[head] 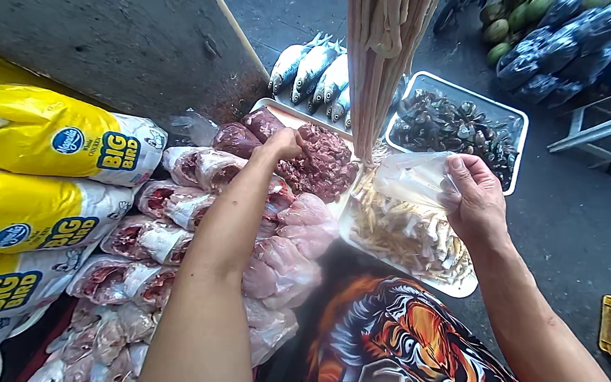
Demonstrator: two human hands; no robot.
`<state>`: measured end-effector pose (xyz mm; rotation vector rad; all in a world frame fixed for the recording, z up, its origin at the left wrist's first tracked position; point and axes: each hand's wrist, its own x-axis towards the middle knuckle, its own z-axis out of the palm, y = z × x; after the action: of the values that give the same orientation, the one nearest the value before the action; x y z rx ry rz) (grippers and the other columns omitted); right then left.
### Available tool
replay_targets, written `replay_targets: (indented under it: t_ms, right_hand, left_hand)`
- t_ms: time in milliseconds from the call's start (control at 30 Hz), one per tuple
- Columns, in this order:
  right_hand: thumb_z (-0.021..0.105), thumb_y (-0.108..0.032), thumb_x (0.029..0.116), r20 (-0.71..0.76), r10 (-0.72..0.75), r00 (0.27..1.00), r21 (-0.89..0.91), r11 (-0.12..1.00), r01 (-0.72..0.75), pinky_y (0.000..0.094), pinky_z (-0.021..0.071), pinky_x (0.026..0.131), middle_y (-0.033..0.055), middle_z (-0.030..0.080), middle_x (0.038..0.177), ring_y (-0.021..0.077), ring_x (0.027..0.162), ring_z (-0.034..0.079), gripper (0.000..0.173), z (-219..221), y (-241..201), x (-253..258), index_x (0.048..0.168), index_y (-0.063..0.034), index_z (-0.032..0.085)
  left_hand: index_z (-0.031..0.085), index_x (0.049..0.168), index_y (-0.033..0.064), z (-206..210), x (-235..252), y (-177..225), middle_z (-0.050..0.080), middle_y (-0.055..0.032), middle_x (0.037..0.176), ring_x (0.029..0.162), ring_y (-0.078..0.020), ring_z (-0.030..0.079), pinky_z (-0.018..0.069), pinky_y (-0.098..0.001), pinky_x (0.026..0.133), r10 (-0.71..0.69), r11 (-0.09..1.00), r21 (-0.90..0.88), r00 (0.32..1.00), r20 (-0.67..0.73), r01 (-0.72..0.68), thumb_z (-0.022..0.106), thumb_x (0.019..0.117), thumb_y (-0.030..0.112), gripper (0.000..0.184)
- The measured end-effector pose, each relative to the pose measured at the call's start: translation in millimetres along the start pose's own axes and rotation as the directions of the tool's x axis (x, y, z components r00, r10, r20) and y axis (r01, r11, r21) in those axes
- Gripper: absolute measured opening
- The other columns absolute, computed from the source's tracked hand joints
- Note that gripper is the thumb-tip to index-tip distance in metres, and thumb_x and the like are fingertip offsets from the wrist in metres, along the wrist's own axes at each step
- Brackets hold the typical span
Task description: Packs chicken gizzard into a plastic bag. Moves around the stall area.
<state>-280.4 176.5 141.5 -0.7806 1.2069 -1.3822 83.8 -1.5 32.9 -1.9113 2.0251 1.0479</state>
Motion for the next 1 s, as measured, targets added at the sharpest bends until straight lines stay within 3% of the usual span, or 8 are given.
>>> replay_targets:
  t_ms: [300, 400, 500, 567, 633, 700, 833, 1000]
  right_hand:
    - [0.054, -0.016, 0.1062, -0.031, -0.009, 0.999, -0.001, 1.0, 0.009, 0.0152, 0.0411, 0.044, -0.0016, 0.057, 0.076, 0.0016, 0.048, 0.043, 0.012, -8.0, -1.2, 0.6, 0.106, -0.0105, 0.064]
    - [0.055, -0.016, 0.1057, -0.03, -0.005, 1.0, 0.012, 1.0, 0.005, 0.0155, 0.0411, 0.044, -0.0013, 0.057, 0.076, 0.0018, 0.048, 0.043, 0.01, -5.9, -1.3, 0.6, 0.106, -0.0101, 0.064]
    - [0.055, -0.015, 0.1054, -0.04, 0.0, 0.999, 0.002, 1.0, 0.0, 0.0159, 0.04, 0.043, -0.0012, 0.056, 0.076, 0.002, 0.048, 0.042, 0.01, -9.0, -2.7, 1.7, 0.107, -0.0098, 0.064]
    - [0.055, -0.017, 0.1057, -0.041, 0.0, 0.999, -0.007, 1.0, 0.0, 0.0161, 0.0412, 0.044, -0.0012, 0.058, 0.076, 0.002, 0.048, 0.044, 0.011, -10.8, -3.4, 3.4, 0.107, -0.0104, 0.064]
    - [0.054, -0.016, 0.1061, -0.038, -0.001, 0.999, -0.01, 1.0, 0.001, 0.0159, 0.0413, 0.044, -0.0016, 0.058, 0.077, 0.0017, 0.048, 0.044, 0.011, -10.5, -2.9, 4.9, 0.107, -0.0107, 0.064]
    - [0.054, -0.015, 0.1058, -0.029, -0.004, 1.0, -0.002, 1.0, 0.004, 0.0157, 0.0407, 0.044, -0.0021, 0.056, 0.076, 0.0017, 0.048, 0.042, 0.011, -8.4, -2.4, 6.3, 0.106, -0.0107, 0.063]
    - [0.053, -0.014, 0.1062, -0.009, -0.003, 1.0, 0.006, 1.0, 0.003, 0.0161, 0.041, 0.045, -0.0013, 0.057, 0.076, 0.002, 0.048, 0.043, 0.012, -3.8, -2.4, 8.6, 0.106, -0.0101, 0.064]
    - [0.054, -0.015, 0.1057, 0.001, 0.005, 1.0, -0.003, 1.0, -0.005, 0.017, 0.0446, 0.047, -0.0008, 0.059, 0.077, 0.0031, 0.05, 0.047, 0.011, 1.8, -1.5, 11.2, 0.106, -0.0104, 0.064]
  left_hand:
    - [0.07, 0.127, 0.0154, 60.9, 14.8, 18.9, 0.063, -0.0226, 0.132, 0.118, -0.0451, 0.063, 0.0516, -0.0677, 0.094, 0.004, 0.879, 0.469, 0.987, 0.163, -0.081, 0.084, 0.0799, 0.016, 0.049]
    - [0.07, 0.125, 0.0117, 67.1, 16.6, 26.9, 0.06, -0.0201, 0.137, 0.119, -0.0432, 0.062, 0.0528, -0.0652, 0.093, -0.028, 0.835, 0.545, 0.984, 0.179, -0.075, 0.076, 0.0867, 0.018, 0.04]
    - [0.073, 0.1, -0.0005, 44.7, 24.8, 21.0, 0.07, -0.0251, 0.108, 0.106, -0.0423, 0.067, 0.0502, -0.0664, 0.09, 0.026, 0.963, 0.257, 0.975, 0.219, -0.084, 0.063, 0.0987, 0.033, 0.035]
    - [0.069, 0.102, -0.0069, 23.4, 11.3, 24.7, 0.069, -0.0228, 0.103, 0.099, -0.0335, 0.067, 0.0506, -0.0556, 0.091, 0.049, 0.992, -0.122, 0.969, 0.244, -0.019, 0.051, 0.1066, 0.026, 0.038]
    - [0.064, 0.11, -0.0027, 8.8, -11.8, 33.6, 0.071, -0.0114, 0.099, 0.087, -0.0179, 0.07, 0.0582, -0.0371, 0.081, 0.041, 0.855, -0.51, 0.968, 0.249, 0.095, 0.044, 0.1079, 0.018, 0.03]
    - [0.058, 0.114, 0.0018, 2.7, -26.1, 35.2, 0.072, -0.0079, 0.097, 0.086, -0.0178, 0.073, 0.0607, -0.0361, 0.081, 0.089, 0.628, -0.761, 0.957, 0.275, 0.161, 0.038, 0.1088, 0.014, 0.024]
    - [0.058, 0.109, 0.0069, 1.8, -48.0, 39.4, 0.075, -0.0077, 0.096, 0.091, -0.0217, 0.075, 0.0614, -0.0409, 0.087, 0.226, 0.393, -0.913, 0.951, 0.213, 0.111, 0.034, 0.1065, 0.011, 0.025]
    - [0.06, 0.111, 0.0106, 1.8, -61.2, 40.9, 0.076, -0.0076, 0.1, 0.094, -0.0217, 0.075, 0.0618, -0.0414, 0.087, 0.357, 0.342, -0.938, 0.915, 0.188, 0.06, 0.032, 0.1022, 0.012, 0.03]
